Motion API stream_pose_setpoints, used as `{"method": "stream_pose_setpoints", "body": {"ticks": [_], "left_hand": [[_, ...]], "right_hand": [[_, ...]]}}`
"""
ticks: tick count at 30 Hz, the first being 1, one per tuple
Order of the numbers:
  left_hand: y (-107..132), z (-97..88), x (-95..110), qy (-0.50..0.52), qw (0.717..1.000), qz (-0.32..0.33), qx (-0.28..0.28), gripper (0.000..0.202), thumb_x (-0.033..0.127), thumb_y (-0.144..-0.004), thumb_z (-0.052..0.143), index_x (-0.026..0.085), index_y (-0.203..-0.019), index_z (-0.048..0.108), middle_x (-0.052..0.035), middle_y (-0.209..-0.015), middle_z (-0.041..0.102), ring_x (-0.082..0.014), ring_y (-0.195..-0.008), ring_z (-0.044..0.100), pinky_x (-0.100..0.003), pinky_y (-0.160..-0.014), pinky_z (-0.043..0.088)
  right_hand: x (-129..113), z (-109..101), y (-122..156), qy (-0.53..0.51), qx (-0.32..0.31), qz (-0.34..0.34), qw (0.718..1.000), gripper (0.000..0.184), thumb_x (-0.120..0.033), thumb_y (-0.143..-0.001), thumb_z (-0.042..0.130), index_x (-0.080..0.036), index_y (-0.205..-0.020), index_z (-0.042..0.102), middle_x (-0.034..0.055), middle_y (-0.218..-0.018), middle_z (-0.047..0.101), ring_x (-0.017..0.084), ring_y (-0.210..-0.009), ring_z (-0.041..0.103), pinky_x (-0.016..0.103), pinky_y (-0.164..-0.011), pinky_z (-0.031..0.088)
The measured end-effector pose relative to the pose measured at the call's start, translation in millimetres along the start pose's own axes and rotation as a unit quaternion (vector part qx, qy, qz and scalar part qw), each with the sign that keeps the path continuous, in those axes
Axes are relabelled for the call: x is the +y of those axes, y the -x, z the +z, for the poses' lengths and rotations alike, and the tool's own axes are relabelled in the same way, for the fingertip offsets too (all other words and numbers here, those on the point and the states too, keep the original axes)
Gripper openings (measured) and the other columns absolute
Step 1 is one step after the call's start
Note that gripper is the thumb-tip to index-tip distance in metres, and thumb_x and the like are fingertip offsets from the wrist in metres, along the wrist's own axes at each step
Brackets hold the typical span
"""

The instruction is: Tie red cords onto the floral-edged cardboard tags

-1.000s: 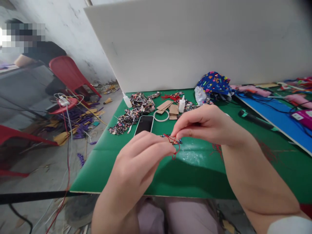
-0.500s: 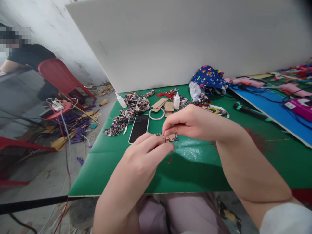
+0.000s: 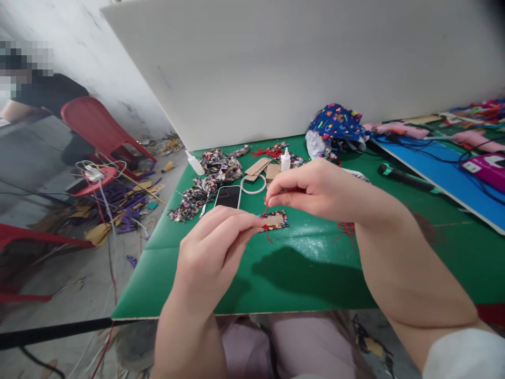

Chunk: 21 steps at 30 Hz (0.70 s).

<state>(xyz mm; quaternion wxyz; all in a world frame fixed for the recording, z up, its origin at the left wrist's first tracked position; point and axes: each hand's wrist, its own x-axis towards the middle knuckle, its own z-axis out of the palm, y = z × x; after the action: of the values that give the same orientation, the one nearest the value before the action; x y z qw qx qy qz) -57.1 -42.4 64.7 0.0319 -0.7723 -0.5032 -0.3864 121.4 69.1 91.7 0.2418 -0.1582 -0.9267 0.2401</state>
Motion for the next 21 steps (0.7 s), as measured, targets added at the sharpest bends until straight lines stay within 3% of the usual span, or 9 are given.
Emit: {"method": "stream_pose_setpoints", "body": {"ticks": [7,15,21], "left_hand": [[0,3.9,-1,0.091,0.996,0.000,0.017,0.021,0.001,-0.078,0.055,0.019,-0.086,0.062,-0.0004,-0.081,0.064,-0.0100,-0.075,0.059,-0.022,-0.065,0.047],[-4,18.3,-2,0.174,0.961,-0.008,0.215,0.014,0.008,-0.078,0.058,0.021,-0.076,0.063,0.0013,-0.068,0.063,-0.0109,-0.065,0.058,-0.025,-0.062,0.047],[-6,23.5,-5,0.170,0.945,-0.040,0.278,0.013,0.008,-0.076,0.060,0.020,-0.074,0.063,0.0025,-0.069,0.063,-0.0097,-0.065,0.058,-0.024,-0.063,0.047]], "right_hand": [[-4,5,-3,0.016,0.008,0.015,1.000,0.022,-0.026,-0.087,0.049,-0.014,-0.083,0.067,0.0002,-0.069,0.064,0.008,-0.060,0.050,0.023,-0.058,0.033],[-1,11,-7,-0.042,-0.055,0.001,0.998,0.021,-0.021,-0.086,0.048,-0.014,-0.084,0.068,0.0008,-0.070,0.066,0.007,-0.058,0.051,0.021,-0.053,0.033],[0,8,-6,-0.088,-0.074,0.006,0.993,0.019,-0.017,-0.084,0.049,-0.013,-0.082,0.068,0.0000,-0.068,0.065,0.006,-0.058,0.052,0.019,-0.053,0.035]]}}
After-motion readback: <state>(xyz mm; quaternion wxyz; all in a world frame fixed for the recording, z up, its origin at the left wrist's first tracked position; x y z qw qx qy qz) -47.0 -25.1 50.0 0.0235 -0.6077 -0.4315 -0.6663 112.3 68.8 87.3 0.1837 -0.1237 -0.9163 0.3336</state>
